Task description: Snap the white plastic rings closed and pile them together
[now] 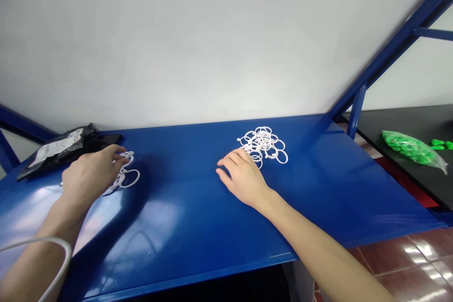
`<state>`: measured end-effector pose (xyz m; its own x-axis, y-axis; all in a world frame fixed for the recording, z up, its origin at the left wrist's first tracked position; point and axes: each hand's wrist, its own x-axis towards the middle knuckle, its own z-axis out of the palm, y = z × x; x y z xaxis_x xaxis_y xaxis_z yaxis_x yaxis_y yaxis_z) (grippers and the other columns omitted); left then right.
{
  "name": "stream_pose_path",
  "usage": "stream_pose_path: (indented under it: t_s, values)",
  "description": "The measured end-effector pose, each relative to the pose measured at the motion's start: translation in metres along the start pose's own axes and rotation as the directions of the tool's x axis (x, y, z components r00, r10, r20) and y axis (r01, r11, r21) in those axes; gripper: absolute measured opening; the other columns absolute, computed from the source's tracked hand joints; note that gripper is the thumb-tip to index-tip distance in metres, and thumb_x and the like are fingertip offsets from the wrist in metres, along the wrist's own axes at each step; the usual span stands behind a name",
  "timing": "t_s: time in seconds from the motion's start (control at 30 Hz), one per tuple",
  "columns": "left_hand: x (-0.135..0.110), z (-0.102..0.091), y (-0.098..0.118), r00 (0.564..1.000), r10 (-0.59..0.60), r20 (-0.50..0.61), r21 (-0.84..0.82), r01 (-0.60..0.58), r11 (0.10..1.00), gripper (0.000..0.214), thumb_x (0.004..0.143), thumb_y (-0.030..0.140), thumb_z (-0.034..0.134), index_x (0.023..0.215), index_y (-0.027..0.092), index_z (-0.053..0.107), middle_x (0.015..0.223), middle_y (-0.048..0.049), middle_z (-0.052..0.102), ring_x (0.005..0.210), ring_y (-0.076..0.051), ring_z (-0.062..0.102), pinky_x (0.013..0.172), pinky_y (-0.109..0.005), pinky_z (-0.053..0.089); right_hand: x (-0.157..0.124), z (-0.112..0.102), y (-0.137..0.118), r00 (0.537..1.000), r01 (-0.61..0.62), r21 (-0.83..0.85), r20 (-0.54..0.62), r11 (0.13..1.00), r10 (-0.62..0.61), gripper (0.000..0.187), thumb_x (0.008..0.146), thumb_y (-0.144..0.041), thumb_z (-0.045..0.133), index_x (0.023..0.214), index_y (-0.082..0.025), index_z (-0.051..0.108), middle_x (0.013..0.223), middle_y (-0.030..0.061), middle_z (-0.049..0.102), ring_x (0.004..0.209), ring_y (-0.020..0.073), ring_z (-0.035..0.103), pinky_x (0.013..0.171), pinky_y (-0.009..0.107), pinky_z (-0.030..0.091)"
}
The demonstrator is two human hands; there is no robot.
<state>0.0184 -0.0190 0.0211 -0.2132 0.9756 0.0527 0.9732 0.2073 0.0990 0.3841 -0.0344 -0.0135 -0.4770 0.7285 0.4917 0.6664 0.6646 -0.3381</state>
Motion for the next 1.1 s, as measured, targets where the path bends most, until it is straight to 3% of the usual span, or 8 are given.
stream_pose_path:
  t_s: [0.13,0.23,0.3,0.37,0.47,0.57,0.77,1.1]
  values:
    - [-0.010,-0.012,0.017,0.993,-0.042,-0.113,0.139,0.057,0.989,0.039,0.100,0.042,0.045,0.121,0.020,0.069,0.101,-0.0133,0.076,0.088,-0.031,0.068,0.074,-0.038,0.051,0.000,0.000,-0.003,1.000,-0.009,0.029,0.013,1.000,0.009,0.016,0.102,-0.026,0.058,0.108,-0.020,0.072,0.103,0.0088,0.074,0.105,0.0281,0.060,0.090,0.048,0.056]
    - [-0.019,-0.008,0.034,0.957,0.125,-0.260,-0.079,-0.150,0.986,0.033,0.099,0.037,0.050,0.117,0.019,0.071,0.100,-0.0086,0.075,0.087,-0.024,0.067,0.080,-0.034,0.051,-0.001,0.001,-0.006,1.000,-0.010,0.070,0.020,0.997,0.009,0.015,0.101,-0.025,0.059,0.109,-0.019,0.071,0.103,0.0091,0.074,0.104,0.0278,0.062,0.091,0.049,0.057]
    - [-0.029,0.000,0.050,0.934,0.217,-0.282,-0.322,-0.306,0.896,0.027,0.097,0.037,0.057,0.111,0.020,0.073,0.094,-0.0044,0.075,0.079,-0.019,0.066,0.075,-0.030,0.051,-0.002,0.003,-0.008,0.999,-0.023,0.123,0.026,0.992,0.020,0.015,0.101,-0.024,0.059,0.111,-0.019,0.069,0.106,0.0087,0.074,0.105,0.0270,0.064,0.093,0.050,0.057]
    - [-0.042,0.010,0.068,0.928,0.305,-0.213,-0.560,-0.371,0.740,0.025,0.094,0.041,0.061,0.105,0.022,0.073,0.092,-0.0025,0.075,0.074,-0.016,0.066,0.069,-0.027,0.051,-0.003,0.004,-0.011,0.998,-0.052,0.192,0.032,0.980,0.046,0.017,0.101,-0.024,0.060,0.115,-0.020,0.067,0.111,0.0084,0.073,0.108,0.0258,0.066,0.097,0.050,0.056]
    - [-0.062,0.023,0.091,0.877,0.478,-0.042,-0.791,-0.321,0.520,0.022,0.096,0.039,0.059,0.103,0.022,0.071,0.091,-0.0023,0.074,0.076,-0.016,0.067,0.069,-0.027,0.054,-0.004,0.005,-0.018,0.996,-0.089,0.298,0.037,0.950,0.081,0.020,0.100,-0.026,0.062,0.119,-0.022,0.064,0.118,0.0080,0.073,0.112,0.0239,0.068,0.098,0.046,0.057]
    - [-0.075,0.030,0.104,0.821,0.568,0.060,-0.875,-0.231,0.425,0.020,0.098,0.038,0.057,0.103,0.021,0.067,0.083,-0.0008,0.070,0.069,-0.014,0.065,0.065,-0.026,0.053,-0.004,0.004,-0.026,0.996,-0.084,0.374,0.055,0.923,0.069,0.015,0.099,-0.026,0.062,0.113,-0.022,0.065,0.112,0.0060,0.076,0.106,0.0217,0.071,0.092,0.040,0.059]
    - [-0.079,0.037,0.107,0.839,0.536,0.099,-0.907,-0.145,0.394,0.019,0.099,0.039,0.056,0.099,0.021,0.059,0.076,0.0018,0.065,0.065,-0.012,0.062,0.062,-0.024,0.051,-0.006,0.005,-0.036,0.994,-0.095,0.414,0.096,0.905,0.060,0.008,0.100,-0.025,0.061,0.105,-0.022,0.067,0.100,0.0032,0.077,0.092,0.0185,0.072,0.082,0.033,0.058]
    - [-0.082,0.044,0.107,0.845,0.531,-0.060,-0.783,-0.370,0.501,0.013,0.096,0.032,0.060,0.093,0.021,0.068,0.081,-0.0003,0.074,0.070,-0.014,0.069,0.062,-0.023,0.052,-0.008,0.013,-0.037,0.996,-0.081,0.417,0.074,0.905,0.055,0.011,0.103,-0.023,0.058,0.099,-0.022,0.068,0.094,0.0037,0.076,0.089,0.0190,0.068,0.077,0.032,0.056]
